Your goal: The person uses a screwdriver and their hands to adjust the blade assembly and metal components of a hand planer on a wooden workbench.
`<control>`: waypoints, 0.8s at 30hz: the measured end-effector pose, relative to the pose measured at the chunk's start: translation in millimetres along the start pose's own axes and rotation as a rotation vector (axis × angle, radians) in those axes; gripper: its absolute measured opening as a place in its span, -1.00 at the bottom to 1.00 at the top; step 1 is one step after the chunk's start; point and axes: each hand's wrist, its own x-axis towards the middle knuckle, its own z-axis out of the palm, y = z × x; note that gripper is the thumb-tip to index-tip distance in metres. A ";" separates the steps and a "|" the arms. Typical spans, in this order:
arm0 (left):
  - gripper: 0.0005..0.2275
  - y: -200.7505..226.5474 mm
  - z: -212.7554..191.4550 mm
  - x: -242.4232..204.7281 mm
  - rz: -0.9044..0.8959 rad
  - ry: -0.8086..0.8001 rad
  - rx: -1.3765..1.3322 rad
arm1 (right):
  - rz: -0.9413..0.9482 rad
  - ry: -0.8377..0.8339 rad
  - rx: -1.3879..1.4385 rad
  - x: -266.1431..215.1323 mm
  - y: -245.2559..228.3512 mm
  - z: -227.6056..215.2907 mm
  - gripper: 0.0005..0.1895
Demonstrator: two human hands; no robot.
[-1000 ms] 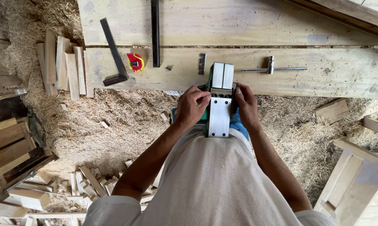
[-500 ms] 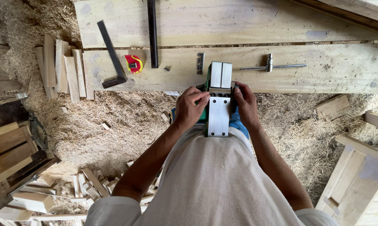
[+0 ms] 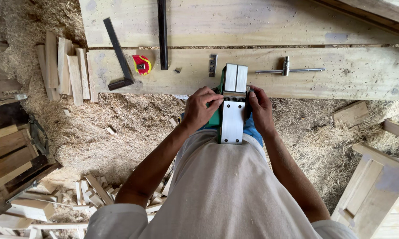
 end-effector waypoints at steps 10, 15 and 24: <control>-0.86 -102.1 -43.1 35.2 -0.404 0.471 0.088 | -0.019 -0.014 -0.001 -1.2 -3.1 -0.5 -0.59; -0.79 -137.4 -62.9 31.0 -0.209 0.450 0.458 | 0.029 0.009 -0.073 -3.0 -13.2 -4.9 -0.57; -0.40 -191.0 -137.3 14.6 -0.937 0.649 0.381 | 0.028 0.035 -0.078 5.0 -35.7 -16.2 -0.53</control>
